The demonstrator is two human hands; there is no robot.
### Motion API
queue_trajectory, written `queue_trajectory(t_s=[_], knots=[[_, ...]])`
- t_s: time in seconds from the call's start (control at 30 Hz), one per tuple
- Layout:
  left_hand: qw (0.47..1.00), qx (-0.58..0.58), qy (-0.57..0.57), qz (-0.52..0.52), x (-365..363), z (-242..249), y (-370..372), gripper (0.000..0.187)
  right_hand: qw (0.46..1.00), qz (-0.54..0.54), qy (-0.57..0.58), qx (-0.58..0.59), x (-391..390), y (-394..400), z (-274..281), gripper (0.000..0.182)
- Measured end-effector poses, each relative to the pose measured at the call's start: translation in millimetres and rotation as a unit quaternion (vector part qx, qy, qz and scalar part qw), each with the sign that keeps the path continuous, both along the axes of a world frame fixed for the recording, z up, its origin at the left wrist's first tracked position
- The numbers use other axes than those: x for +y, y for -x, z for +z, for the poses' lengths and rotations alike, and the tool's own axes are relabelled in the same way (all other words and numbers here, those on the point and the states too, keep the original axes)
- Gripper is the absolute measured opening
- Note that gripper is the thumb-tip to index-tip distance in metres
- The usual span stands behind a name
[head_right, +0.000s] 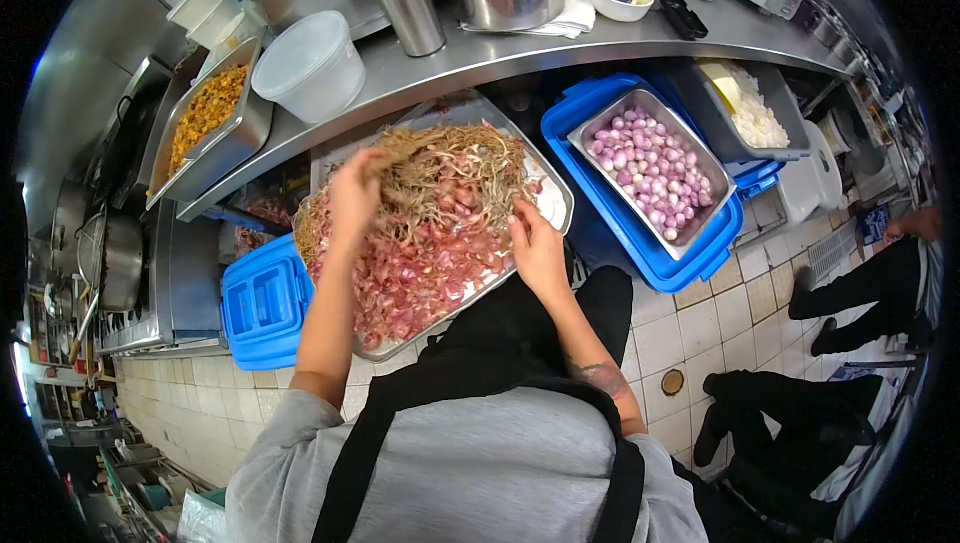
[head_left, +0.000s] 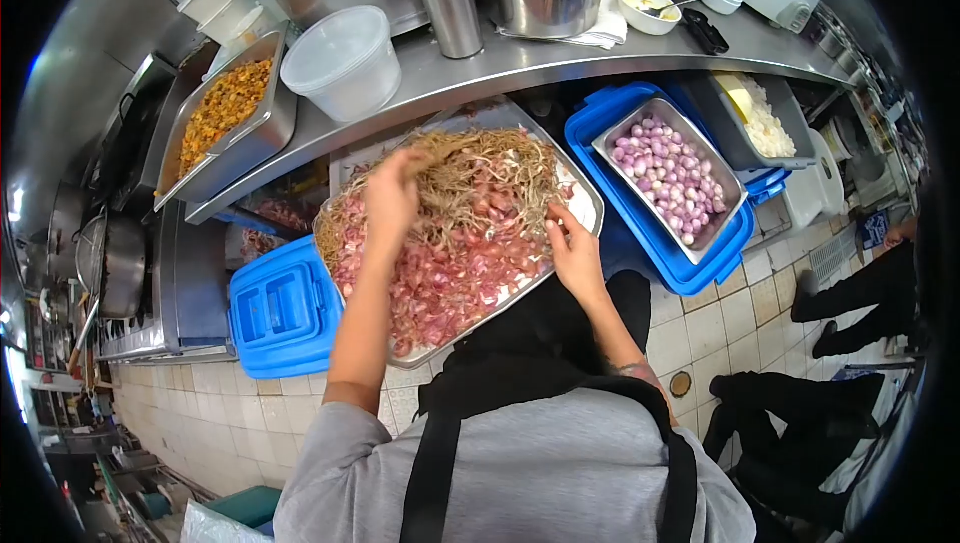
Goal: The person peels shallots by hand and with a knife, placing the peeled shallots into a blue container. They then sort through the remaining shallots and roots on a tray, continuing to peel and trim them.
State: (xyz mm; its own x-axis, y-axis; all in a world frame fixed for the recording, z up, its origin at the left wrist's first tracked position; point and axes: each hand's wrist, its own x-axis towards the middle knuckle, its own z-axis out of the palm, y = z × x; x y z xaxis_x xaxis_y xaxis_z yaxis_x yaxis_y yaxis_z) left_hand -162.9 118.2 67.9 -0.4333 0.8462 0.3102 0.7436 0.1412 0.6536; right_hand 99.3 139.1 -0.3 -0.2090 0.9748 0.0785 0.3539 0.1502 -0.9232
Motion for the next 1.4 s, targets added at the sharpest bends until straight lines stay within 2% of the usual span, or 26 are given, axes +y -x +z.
queue_trajectory(t_s=[0.03, 0.07, 0.13, 0.2, 0.23, 0.27, 0.33, 0.4, 0.43, 0.5, 0.57, 0.67, 0.77, 0.83, 0.87, 0.93, 1.0, 1.03, 1.07, 1.17, 1.2, 1.23, 1.3, 1.4], knots=[[1.000, -0.004, -0.018, -0.026, 2, 10, 17, 0.036, 1.000, 0.002, -0.002, 0.001, 0, 0, 0, 0.032], [0.993, -0.090, -0.044, -0.068, 3, 26, 25, 0.033, 1.000, 0.004, -0.005, 0.002, 0, 0, 1, 0.032], [0.991, -0.095, 0.032, -0.086, 0, 54, 42, 0.033, 1.000, 0.008, -0.010, -0.002, -1, 0, 3, 0.031], [0.990, -0.092, -0.010, -0.103, -4, 80, 46, 0.031, 1.000, 0.010, -0.013, -0.009, 0, 2, 5, 0.030], [0.992, -0.053, -0.006, -0.116, -8, 100, 46, 0.030, 1.000, 0.009, -0.024, -0.004, 0, 3, 4, 0.030], [0.987, -0.121, 0.039, -0.095, -14, 125, 36, 0.029, 1.000, 0.011, -0.030, -0.002, -1, 4, 4, 0.030], [0.985, -0.084, 0.002, -0.149, -16, 154, 32, 0.028, 0.999, 0.013, -0.041, 0.000, -1, 4, 5, 0.030], [0.981, -0.062, -0.014, -0.184, -14, 174, 28, 0.027, 1.000, 0.016, -0.021, -0.004, -2, 5, 5, 0.030], [0.973, -0.113, -0.038, -0.200, -10, 177, 21, 0.026, 1.000, 0.018, -0.011, -0.006, -3, 6, 6, 0.030], [0.960, -0.140, 0.032, -0.242, -1, 178, 24, 0.027, 1.000, 0.026, 0.008, -0.007, -5, 6, 9, 0.029], [0.945, -0.148, 0.105, -0.272, 11, 172, 25, 0.026, 1.000, 0.025, 0.005, 0.003, -5, 7, 9, 0.029], [0.899, -0.268, 0.166, -0.304, 30, 146, 10, 0.025, 1.000, 0.006, -0.024, 0.019, -3, 4, 2, 0.029], [0.881, -0.255, 0.230, -0.325, 60, 109, -5, 0.025, 0.999, -0.012, -0.033, 0.010, -1, 2, 7, 0.029], [0.894, -0.136, 0.232, -0.359, 98, 63, -4, 0.026, 0.999, -0.025, 0.036, 0.028, 2, 1, 3, 0.029], [0.920, -0.014, 0.206, -0.333, 112, 45, -7, 0.029, 0.996, -0.031, 0.070, 0.037, 3, 1, -1, 0.029], [0.935, 0.099, 0.127, -0.316, 126, 14, -16, 0.030, 0.993, -0.035, 0.089, 0.066, 6, -1, -17, 0.029], [0.926, 0.187, 0.084, -0.316, 134, -8, -25, 0.034, 0.990, -0.042, 0.103, 0.082, 7, -3, -21, 0.028], [0.926, 0.189, 0.146, -0.292, 136, -14, -28, 0.036, 0.990, -0.046, 0.109, 0.083, 5, -3, -19, 0.028], [0.934, 0.186, 0.128, -0.277, 135, -19, -28, 0.037, 0.989, -0.049, 0.114, 0.083, 3, -2, -15, 0.027], [0.955, 0.195, 0.073, -0.212, 146, -65, -9, 0.038, 0.998, -0.025, 0.023, 0.061, -2, 2, 0, 0.023], [0.955, 0.193, 0.076, -0.212, 144, -59, -11, 0.039, 0.999, -0.014, -0.010, 0.051, -5, 5, 7, 0.023], [0.955, 0.192, 0.079, -0.211, 139, -45, -16, 0.039, 0.997, 0.008, 0.041, 0.072, -7, 7, 13, 0.021], [0.952, 0.188, 0.074, -0.230, 136, -35, -18, 0.042, 0.998, 0.027, 0.023, 0.060, -7, 13, 13, 0.020], [0.953, 0.109, 0.169, -0.225, 131, -18, -19, 0.044, 0.995, 0.042, 0.027, 0.082, -4, 15, 7, 0.020]])
